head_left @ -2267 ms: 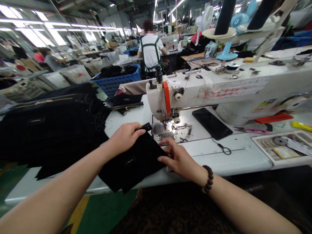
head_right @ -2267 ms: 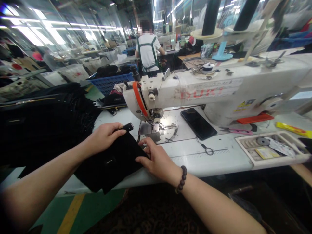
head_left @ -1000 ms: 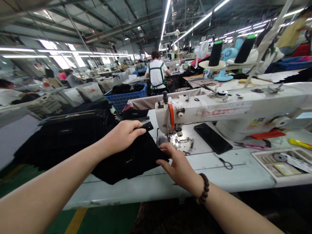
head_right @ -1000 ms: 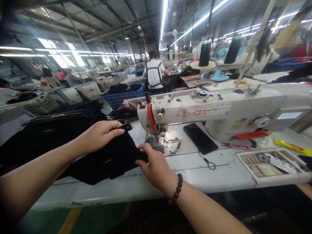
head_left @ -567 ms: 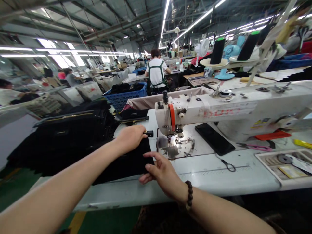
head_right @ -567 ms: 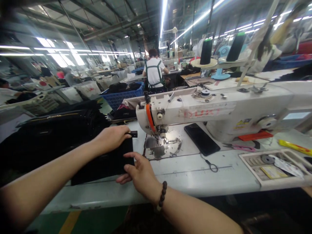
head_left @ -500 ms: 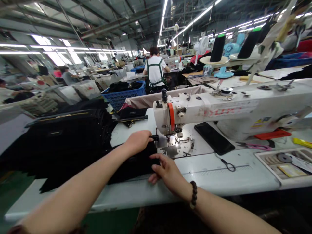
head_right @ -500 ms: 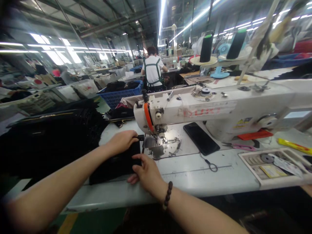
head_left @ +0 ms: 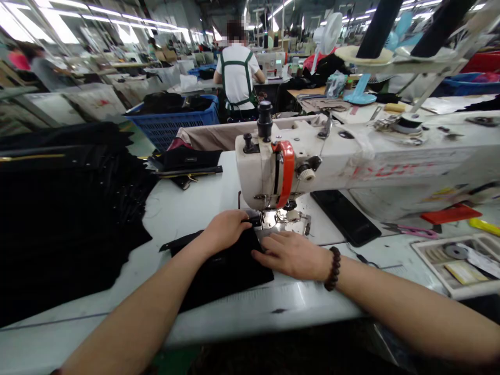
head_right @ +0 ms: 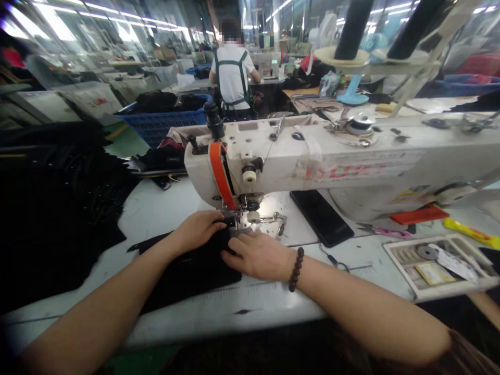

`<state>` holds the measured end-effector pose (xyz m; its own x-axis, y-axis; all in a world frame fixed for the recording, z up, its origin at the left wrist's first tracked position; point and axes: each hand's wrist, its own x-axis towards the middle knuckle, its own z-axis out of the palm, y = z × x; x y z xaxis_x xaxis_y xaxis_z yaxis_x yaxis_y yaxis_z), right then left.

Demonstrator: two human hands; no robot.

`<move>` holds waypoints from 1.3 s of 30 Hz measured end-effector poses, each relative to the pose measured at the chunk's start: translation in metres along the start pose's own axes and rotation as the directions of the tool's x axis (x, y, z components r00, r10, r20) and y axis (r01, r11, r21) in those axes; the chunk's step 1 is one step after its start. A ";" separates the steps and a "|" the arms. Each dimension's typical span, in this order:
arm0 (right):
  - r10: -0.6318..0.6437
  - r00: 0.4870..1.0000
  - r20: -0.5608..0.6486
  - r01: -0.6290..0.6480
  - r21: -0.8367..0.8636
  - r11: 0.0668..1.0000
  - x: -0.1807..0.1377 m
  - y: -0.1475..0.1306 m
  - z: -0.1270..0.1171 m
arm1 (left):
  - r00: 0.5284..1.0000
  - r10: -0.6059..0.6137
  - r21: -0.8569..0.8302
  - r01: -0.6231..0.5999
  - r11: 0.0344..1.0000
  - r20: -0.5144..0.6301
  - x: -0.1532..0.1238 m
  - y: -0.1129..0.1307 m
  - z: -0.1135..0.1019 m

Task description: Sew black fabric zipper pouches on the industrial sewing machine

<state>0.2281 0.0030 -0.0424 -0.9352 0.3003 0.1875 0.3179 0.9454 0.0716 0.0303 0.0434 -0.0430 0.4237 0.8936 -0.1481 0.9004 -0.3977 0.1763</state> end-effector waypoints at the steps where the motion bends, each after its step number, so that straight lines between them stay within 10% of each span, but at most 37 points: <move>1: -0.048 0.998 -0.026 0.047 -0.029 0.998 0.002 0.002 0.004 | 1.000 -0.004 -0.006 0.004 1.000 0.000 0.000 0.000 0.001; 12: -0.213 0.977 0.006 0.213 -0.074 0.974 0.002 0.017 0.005 | 0.999 -0.035 -0.027 0.035 0.999 0.009 0.002 0.002 -0.001; 25: -0.099 0.989 0.113 0.074 0.210 0.975 -0.006 0.007 0.001 | 0.997 -0.077 -0.038 0.077 0.996 -0.002 0.001 0.003 -0.002; 39: -0.110 0.992 0.064 0.111 -0.019 0.994 0.003 0.004 0.004 | 0.997 -0.076 -0.052 0.076 0.996 0.014 0.003 0.004 -0.004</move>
<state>0.2261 0.0082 -0.0452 -0.9725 0.2020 0.1157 0.2147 0.9704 0.1108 0.0347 0.0449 -0.0389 0.3557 0.9181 -0.1748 0.9238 -0.3171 0.2146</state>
